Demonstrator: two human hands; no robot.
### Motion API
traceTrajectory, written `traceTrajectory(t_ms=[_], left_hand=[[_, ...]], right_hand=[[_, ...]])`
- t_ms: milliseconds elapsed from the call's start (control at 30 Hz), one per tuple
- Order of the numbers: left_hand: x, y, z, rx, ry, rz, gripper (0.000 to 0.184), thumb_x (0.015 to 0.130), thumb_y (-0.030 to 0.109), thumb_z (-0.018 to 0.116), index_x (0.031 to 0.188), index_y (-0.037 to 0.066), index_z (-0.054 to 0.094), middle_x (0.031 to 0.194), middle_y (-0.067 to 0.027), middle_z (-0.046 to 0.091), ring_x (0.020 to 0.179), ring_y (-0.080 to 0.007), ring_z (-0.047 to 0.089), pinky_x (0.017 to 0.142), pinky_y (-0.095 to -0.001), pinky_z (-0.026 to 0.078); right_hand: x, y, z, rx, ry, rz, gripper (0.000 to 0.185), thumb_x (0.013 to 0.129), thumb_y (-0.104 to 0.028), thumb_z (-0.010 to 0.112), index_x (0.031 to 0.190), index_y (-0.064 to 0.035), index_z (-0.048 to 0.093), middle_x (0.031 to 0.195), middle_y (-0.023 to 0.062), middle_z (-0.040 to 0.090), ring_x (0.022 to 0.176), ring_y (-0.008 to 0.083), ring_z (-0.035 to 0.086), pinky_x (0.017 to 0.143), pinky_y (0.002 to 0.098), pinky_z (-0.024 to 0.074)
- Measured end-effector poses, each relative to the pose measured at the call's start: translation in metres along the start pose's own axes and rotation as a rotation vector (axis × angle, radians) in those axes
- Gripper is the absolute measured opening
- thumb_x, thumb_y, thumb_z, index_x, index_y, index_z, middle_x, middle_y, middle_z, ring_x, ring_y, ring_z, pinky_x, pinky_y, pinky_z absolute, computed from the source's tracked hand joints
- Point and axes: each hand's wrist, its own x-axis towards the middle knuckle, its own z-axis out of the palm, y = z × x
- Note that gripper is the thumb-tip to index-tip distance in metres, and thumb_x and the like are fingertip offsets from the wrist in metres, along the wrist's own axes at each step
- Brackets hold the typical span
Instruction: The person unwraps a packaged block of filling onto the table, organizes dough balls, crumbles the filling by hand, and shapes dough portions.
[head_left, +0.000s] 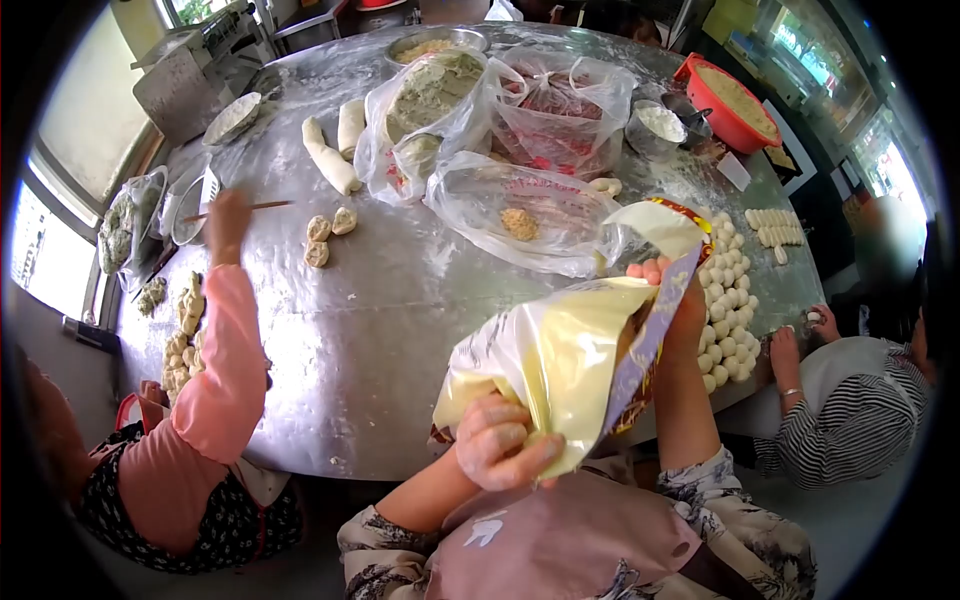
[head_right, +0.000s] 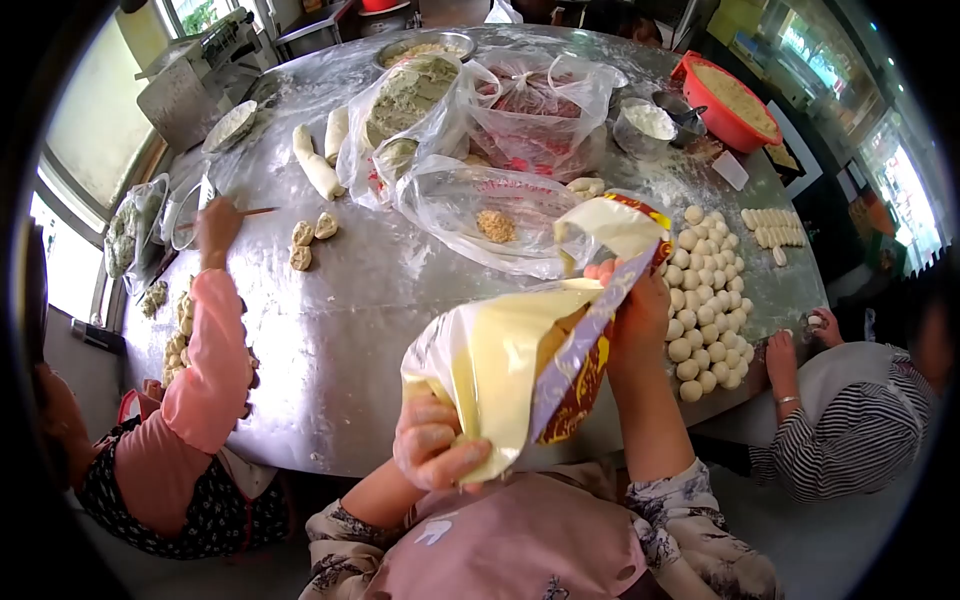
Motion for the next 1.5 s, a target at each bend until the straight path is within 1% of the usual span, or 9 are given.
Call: traceTrajectory(t_ms=[100, 200, 333, 667, 1000, 1167, 1267, 1367, 1500], left_hand=[[0.011, -0.025, 0.006, 0.104, -0.001, -0.062, 0.032, 0.08, 0.036, 0.074, 0.1, 0.012, 0.065, 0.082, -0.0031, 0.042, 0.072, -0.0218, 0.053, 0.062, -0.0338, 0.048], [0.019, -0.06, 0.021, 0.209, 0.064, -0.087, 0.017, 0.084, 0.021, 0.069, 0.095, 0.009, 0.061, 0.08, -0.0069, 0.048, 0.069, -0.0242, 0.053, 0.061, -0.0345, 0.047], [0.032, -0.102, 0.031, 0.233, 0.052, -0.36, 0.011, 0.081, 0.002, 0.063, 0.091, 0.007, 0.063, 0.079, -0.0123, 0.055, 0.068, -0.0278, 0.058, 0.06, -0.0343, 0.047], [0.032, -0.188, 0.053, 0.176, -0.114, -0.739, 0.01, 0.088, 0.011, 0.06, 0.082, 0.004, 0.057, 0.076, -0.014, 0.053, 0.07, -0.0359, 0.053, 0.062, -0.0421, 0.044], [0.015, -0.243, 0.095, 0.318, -0.381, -0.89, 0.015, 0.088, 0.015, 0.06, 0.099, 0.005, 0.057, 0.09, -0.0207, 0.058, 0.09, -0.041, 0.056, 0.076, -0.0459, 0.047], [0.013, -0.248, 0.093, 0.404, -0.19, -0.813, 0.032, 0.086, 0.019, 0.065, 0.112, 0.002, 0.057, 0.106, -0.0222, 0.056, 0.101, -0.0387, 0.055, 0.086, -0.0452, 0.046], [0.014, -0.243, 0.074, 0.666, -0.028, -0.616, 0.051, 0.081, 0.022, 0.072, 0.123, 0.003, 0.051, 0.117, -0.0215, 0.051, 0.106, -0.038, 0.054, 0.091, -0.045, 0.045], [0.02, -0.248, 0.063, 0.816, -0.123, -0.579, 0.059, 0.078, 0.018, 0.072, 0.129, 0.002, 0.047, 0.115, -0.0229, 0.053, 0.112, -0.0404, 0.05, 0.097, -0.0468, 0.04], [0.017, -0.281, 0.073, 0.587, -0.323, -1.119, 0.068, 0.074, 0.021, 0.071, 0.133, 0.001, 0.043, 0.102, -0.0235, 0.064, 0.096, -0.0386, 0.061, 0.091, -0.0447, 0.046]], right_hand=[[0.01, -0.001, 0.012, -0.031, 0.18, -0.035, 0.032, 0.102, -0.034, 0.048, 0.108, -0.0043, 0.058, 0.093, 0.0022, 0.061, 0.086, 0.0142, 0.059, 0.083, 0.03, 0.0478], [0.033, 0.008, 0.032, -0.021, 0.181, -0.25, 0.039, 0.101, -0.029, 0.051, 0.127, -0.001, 0.052, 0.116, 0.0065, 0.06, 0.099, 0.0174, 0.06, 0.09, 0.0321, 0.0474], [0.053, 0.03, 0.028, -0.507, 0.189, -0.449, 0.026, 0.1, -0.022, 0.053, 0.114, -0.0026, 0.063, 0.104, 0.001, 0.065, 0.098, 0.0105, 0.056, 0.087, 0.0283, 0.044], [0.093, 0.062, 0.002, -1.155, -0.466, -0.623, 0.023, 0.086, -0.001, 0.061, 0.109, -0.0001, 0.063, 0.108, 0.0174, 0.065, 0.095, 0.0329, 0.064, 0.082, 0.0355, 0.0503], [0.136, 0.107, -0.027, -1.576, -0.485, -0.433, 0.02, 0.076, 0.001, 0.052, 0.095, 0.0038, 0.058, 0.101, 0.0206, 0.06, 0.089, 0.0413, 0.061, 0.076, 0.0456, 0.051], [0.15, 0.107, -0.022, -1.652, -0.508, -0.218, 0.024, 0.075, 0.002, 0.051, 0.098, 0.003, 0.058, 0.104, 0.0211, 0.059, 0.097, 0.0427, 0.059, 0.083, 0.0452, 0.0502], [0.14, 0.091, -0.032, -1.654, -0.449, -0.74, 0.038, 0.074, 0.003, 0.053, 0.111, 0.0003, 0.057, 0.113, 0.0203, 0.056, 0.105, 0.0423, 0.057, 0.09, 0.0443, 0.0487], [0.119, 0.056, -0.028, -1.944, -0.106, -0.85, 0.049, 0.071, 0.002, 0.058, 0.12, -0.0029, 0.054, 0.121, 0.0201, 0.051, 0.111, 0.0403, 0.055, 0.094, 0.0439, 0.0469], [0.128, 0.065, -0.042, -1.688, 0.127, 0.05, 0.063, 0.074, -0.007, 0.068, 0.132, -0.0103, 0.045, 0.133, 0.0168, 0.045, 0.119, 0.0391, 0.05, 0.093, 0.0437, 0.0463]])
